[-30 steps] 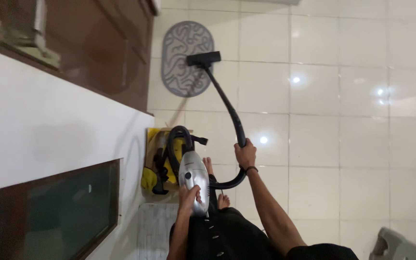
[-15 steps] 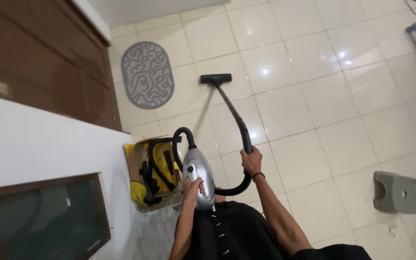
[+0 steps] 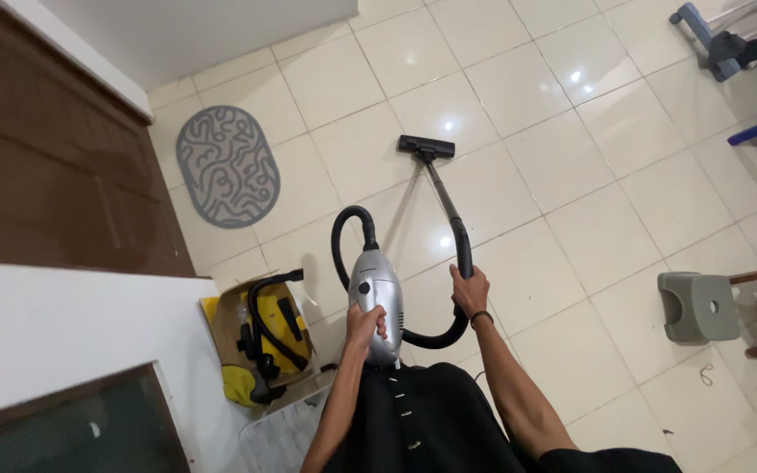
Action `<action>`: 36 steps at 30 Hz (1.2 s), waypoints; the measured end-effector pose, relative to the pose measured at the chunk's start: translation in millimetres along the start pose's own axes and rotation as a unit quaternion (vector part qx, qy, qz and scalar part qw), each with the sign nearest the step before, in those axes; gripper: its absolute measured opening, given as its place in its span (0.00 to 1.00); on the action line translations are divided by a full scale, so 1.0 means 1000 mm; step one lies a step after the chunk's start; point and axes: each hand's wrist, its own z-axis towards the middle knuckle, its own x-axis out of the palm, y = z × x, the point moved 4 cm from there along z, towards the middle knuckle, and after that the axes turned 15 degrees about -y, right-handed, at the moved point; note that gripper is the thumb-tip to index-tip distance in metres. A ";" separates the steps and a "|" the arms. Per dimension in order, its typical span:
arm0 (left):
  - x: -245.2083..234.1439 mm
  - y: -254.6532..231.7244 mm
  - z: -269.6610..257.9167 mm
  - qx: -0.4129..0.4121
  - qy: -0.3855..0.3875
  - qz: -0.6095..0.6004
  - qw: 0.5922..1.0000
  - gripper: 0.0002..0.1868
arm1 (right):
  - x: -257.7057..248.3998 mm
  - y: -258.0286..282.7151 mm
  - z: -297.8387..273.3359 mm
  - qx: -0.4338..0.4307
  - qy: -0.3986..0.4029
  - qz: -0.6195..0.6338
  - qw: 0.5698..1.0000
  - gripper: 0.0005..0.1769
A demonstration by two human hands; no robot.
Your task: The person uses a handheld vacuum cleaner to clean a tiled floor in a room. They move the vacuum nozzle back and forth across the floor, navigating around a small rug, a yellow backpack, and a plastic water jug.
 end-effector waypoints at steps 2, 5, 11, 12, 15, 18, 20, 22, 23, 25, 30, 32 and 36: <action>0.012 -0.007 0.010 -0.001 0.015 0.007 1.000 0.05 | 0.001 0.007 0.011 0.010 0.004 -0.011 1.000 0.23; 0.031 -0.018 0.032 -0.004 0.026 0.015 1.000 0.05 | 0.010 0.021 0.032 0.018 0.009 -0.020 1.000 0.25; 0.075 -0.054 0.075 -0.046 0.019 0.035 0.998 0.05 | 0.031 0.058 0.088 0.026 0.006 -0.055 0.998 0.25; 0.080 -0.061 0.084 -0.055 0.011 0.042 0.998 0.05 | 0.036 0.065 0.100 0.030 0.010 -0.056 0.998 0.25; 0.100 -0.086 0.120 -0.052 0.021 0.041 0.998 0.04 | 0.054 0.089 0.130 0.037 0.014 -0.062 0.997 0.24; 0.116 -0.107 0.154 -0.054 -0.013 0.051 0.997 0.08 | 0.075 0.122 0.171 0.034 0.014 -0.062 0.997 0.24; 0.127 -0.121 0.174 -0.046 -0.004 0.036 0.998 0.07 | 0.085 0.132 0.189 0.036 0.020 -0.063 0.997 0.24; 0.139 -0.142 0.189 -0.044 -0.007 0.031 0.999 0.08 | 0.093 0.148 0.212 0.027 0.025 -0.055 0.998 0.25; 0.144 -0.152 0.193 -0.048 -0.013 0.032 0.998 0.08 | 0.097 0.156 0.223 0.029 0.028 -0.057 0.998 0.25; 0.155 -0.175 0.203 -0.048 -0.017 0.029 0.998 0.08 | 0.107 0.171 0.243 0.030 0.034 -0.061 0.997 0.25; 0.197 -0.225 0.226 -0.042 -0.021 0.017 0.999 0.10 | 0.130 0.216 0.313 0.016 0.035 -0.048 0.998 0.25; 0.216 -0.239 0.240 -0.044 -0.029 0.020 0.998 0.11 | 0.138 0.237 0.344 0.005 0.039 -0.051 0.998 0.26; 0.264 -0.250 0.280 -0.047 -0.042 0.006 0.998 0.09 | 0.151 0.282 0.414 -0.019 0.049 -0.072 0.996 0.27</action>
